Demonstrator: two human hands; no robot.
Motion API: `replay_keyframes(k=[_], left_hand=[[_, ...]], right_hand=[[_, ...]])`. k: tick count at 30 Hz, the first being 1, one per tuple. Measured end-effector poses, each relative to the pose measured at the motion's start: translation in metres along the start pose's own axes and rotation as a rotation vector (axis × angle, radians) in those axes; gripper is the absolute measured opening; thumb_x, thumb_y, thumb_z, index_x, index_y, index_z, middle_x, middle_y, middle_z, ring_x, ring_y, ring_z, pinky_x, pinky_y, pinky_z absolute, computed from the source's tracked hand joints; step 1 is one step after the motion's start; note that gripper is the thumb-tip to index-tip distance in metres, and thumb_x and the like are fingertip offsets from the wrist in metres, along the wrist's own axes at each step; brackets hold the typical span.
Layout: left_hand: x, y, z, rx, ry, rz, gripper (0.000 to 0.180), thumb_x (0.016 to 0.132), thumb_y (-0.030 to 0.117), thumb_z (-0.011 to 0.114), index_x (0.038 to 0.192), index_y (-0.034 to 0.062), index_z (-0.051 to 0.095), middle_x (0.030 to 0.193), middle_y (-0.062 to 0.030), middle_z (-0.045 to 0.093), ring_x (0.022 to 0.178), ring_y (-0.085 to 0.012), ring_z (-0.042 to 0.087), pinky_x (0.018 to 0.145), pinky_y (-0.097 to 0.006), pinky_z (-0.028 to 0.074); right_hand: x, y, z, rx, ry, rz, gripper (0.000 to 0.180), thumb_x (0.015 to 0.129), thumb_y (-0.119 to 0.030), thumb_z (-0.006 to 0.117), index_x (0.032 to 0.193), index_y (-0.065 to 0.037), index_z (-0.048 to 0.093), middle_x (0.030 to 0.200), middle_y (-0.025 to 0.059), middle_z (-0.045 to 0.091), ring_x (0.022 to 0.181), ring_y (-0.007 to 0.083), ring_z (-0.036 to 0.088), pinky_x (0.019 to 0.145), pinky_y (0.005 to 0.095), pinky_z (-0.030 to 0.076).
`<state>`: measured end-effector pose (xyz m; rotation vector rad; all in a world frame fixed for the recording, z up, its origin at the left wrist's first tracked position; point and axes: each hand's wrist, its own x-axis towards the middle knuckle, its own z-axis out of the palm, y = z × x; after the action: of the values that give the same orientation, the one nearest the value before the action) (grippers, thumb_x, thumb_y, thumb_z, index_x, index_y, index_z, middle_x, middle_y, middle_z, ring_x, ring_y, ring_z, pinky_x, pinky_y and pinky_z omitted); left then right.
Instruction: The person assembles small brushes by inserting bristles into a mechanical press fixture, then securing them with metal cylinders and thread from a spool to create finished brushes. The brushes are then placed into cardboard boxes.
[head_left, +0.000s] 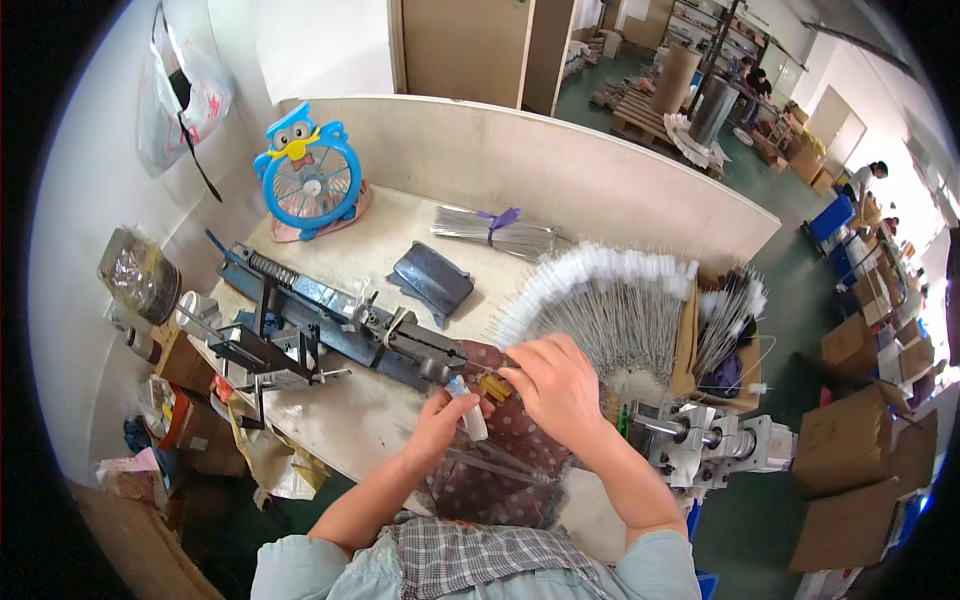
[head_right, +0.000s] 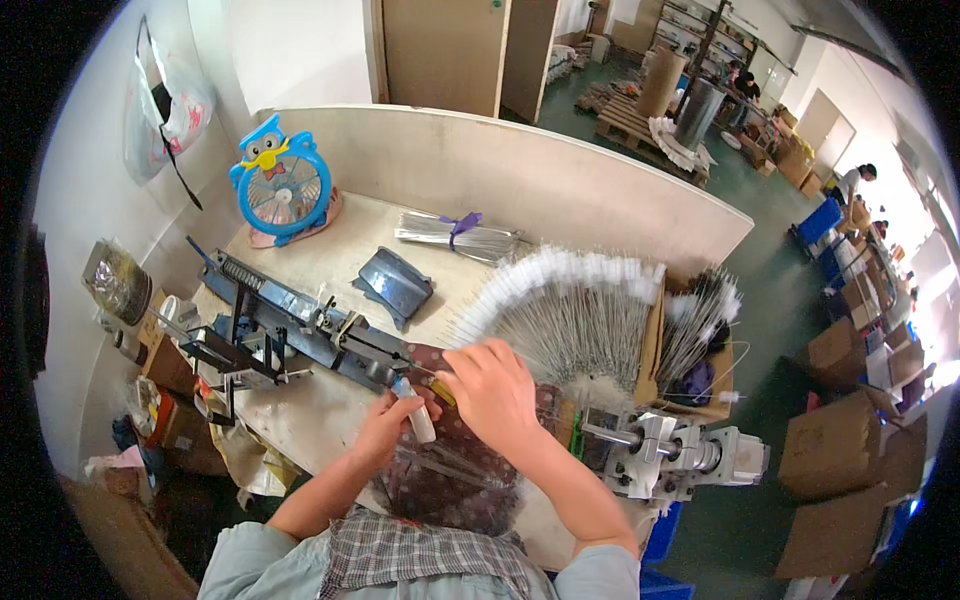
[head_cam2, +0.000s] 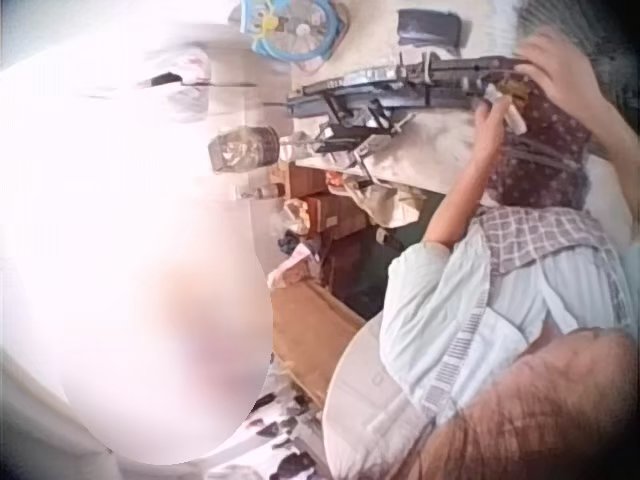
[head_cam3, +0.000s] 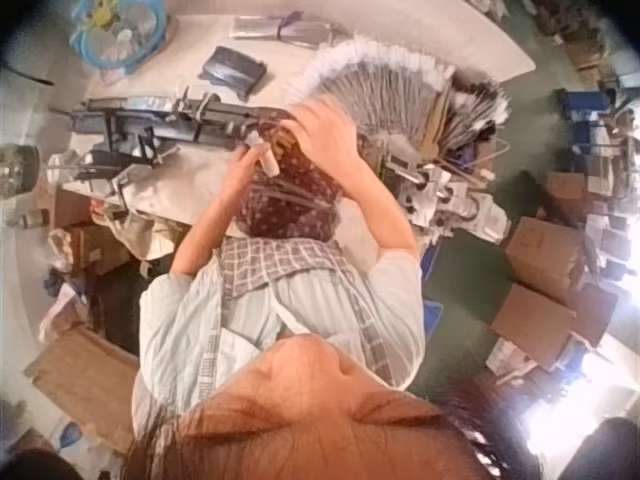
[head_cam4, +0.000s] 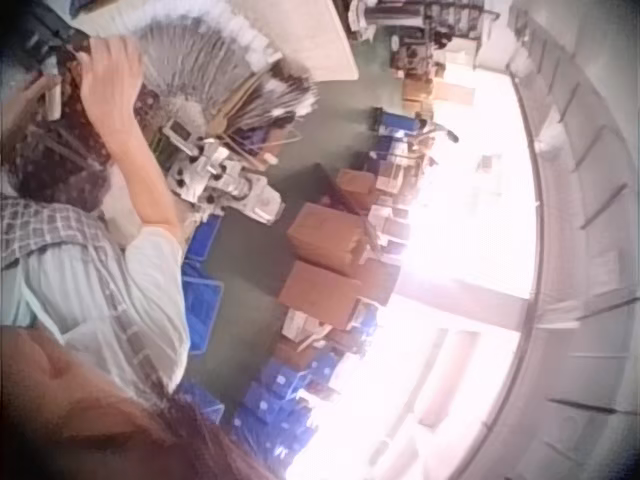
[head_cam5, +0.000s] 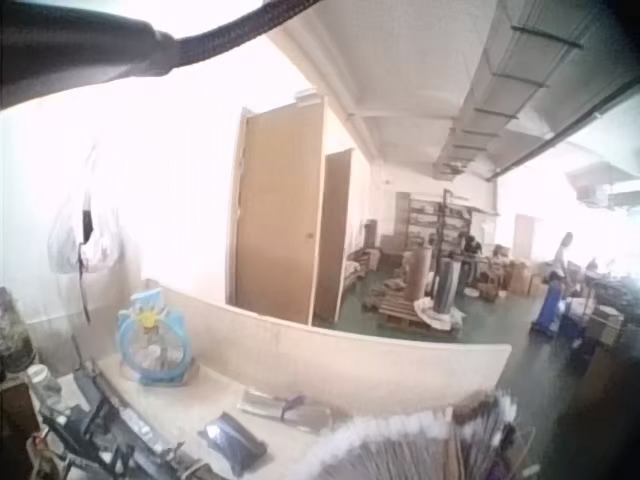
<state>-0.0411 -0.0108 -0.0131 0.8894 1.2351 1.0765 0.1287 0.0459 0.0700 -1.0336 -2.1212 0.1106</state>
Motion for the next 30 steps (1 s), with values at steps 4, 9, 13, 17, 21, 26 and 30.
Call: replay_keyframes(k=[4, 9, 13, 17, 21, 26, 30], left_hand=[[0.003, -0.015, 0.007, -0.349, -0.022, 0.042, 0.014, 0.075, 0.012, 0.066, 0.077, 0.0019, 0.056, 0.072, -0.0051, 0.061, 0.063, -0.0135, 0.059, 0.058, -0.033, 0.047], [0.008, 0.001, -0.013, 0.554, 0.008, 0.128, 0.02, 0.07, 0.014, 0.069, 0.07, 0.0001, 0.055, 0.061, -0.0055, 0.058, 0.058, -0.013, 0.055, 0.054, -0.03, 0.045], [0.006, -0.01, -0.045, 0.433, 0.013, 0.101, 0.028, 0.077, 0.019, 0.069, 0.091, 0.0001, 0.055, 0.08, -0.0092, 0.062, 0.07, -0.0145, 0.06, 0.064, -0.028, 0.048], [-0.009, -0.023, -0.113, -0.192, 0.296, -0.052, 0.031, 0.086, 0.029, 0.063, 0.103, 0.005, 0.053, 0.089, -0.0064, 0.06, 0.073, -0.0144, 0.06, 0.068, -0.028, 0.049], [-0.028, -0.039, -0.178, -0.603, 0.503, -0.178, 0.031, 0.087, 0.038, 0.06, 0.098, 0.0091, 0.059, 0.08, 0.0002, 0.06, 0.069, -0.012, 0.058, 0.064, -0.028, 0.047], [-0.026, -0.029, -0.189, -0.585, 0.468, -0.137, 0.027, 0.087, 0.037, 0.06, 0.09, 0.0106, 0.062, 0.076, 0.003, 0.059, 0.071, -0.0106, 0.056, 0.067, -0.026, 0.046], [-0.019, -0.033, -0.184, -0.627, 0.558, -0.103, 0.02, 0.086, 0.03, 0.059, 0.086, 0.0096, 0.061, 0.071, 0.0029, 0.057, 0.065, -0.0104, 0.053, 0.062, -0.025, 0.043]], right_hand=[[-0.046, -0.003, 0.007, 0.09, -0.092, -0.029, 0.013, 0.076, -0.013, 0.064, 0.089, -0.008, 0.064, 0.084, 0.0049, 0.063, 0.076, 0.0228, 0.06, 0.063, 0.0318, 0.049], [-0.058, 0.02, 0.071, 0.059, -0.135, 0.039, 0.026, 0.076, -0.014, 0.066, 0.101, -0.006, 0.062, 0.089, 0.0081, 0.061, 0.076, 0.0246, 0.062, 0.061, 0.033, 0.05], [-0.059, 0.022, 0.081, -0.06, -0.294, 0.051, 0.023, 0.076, -0.021, 0.066, 0.095, -0.009, 0.064, 0.079, 0.0063, 0.055, 0.076, 0.0249, 0.061, 0.061, 0.0352, 0.049], [-0.057, 0.018, 0.061, -0.035, -0.382, 0.101, 0.018, 0.074, -0.024, 0.068, 0.083, -0.01, 0.062, 0.08, 0.0066, 0.056, 0.074, 0.0256, 0.06, 0.061, 0.0358, 0.049], [-0.056, 0.014, 0.048, -0.027, -0.494, 0.109, 0.018, 0.076, -0.023, 0.068, 0.08, -0.008, 0.059, 0.079, 0.0092, 0.055, 0.071, 0.0284, 0.061, 0.06, 0.0372, 0.05], [-0.052, 0.007, 0.039, 0.025, -0.51, 0.08, 0.018, 0.077, -0.02, 0.068, 0.085, -0.005, 0.062, 0.079, 0.0109, 0.054, 0.071, 0.0296, 0.06, 0.061, 0.0375, 0.049], [-0.046, -0.003, 0.019, 0.09, -0.52, 0.113, 0.018, 0.078, -0.015, 0.067, 0.091, -0.004, 0.063, 0.083, 0.0124, 0.056, 0.074, 0.0309, 0.06, 0.063, 0.0378, 0.049]])
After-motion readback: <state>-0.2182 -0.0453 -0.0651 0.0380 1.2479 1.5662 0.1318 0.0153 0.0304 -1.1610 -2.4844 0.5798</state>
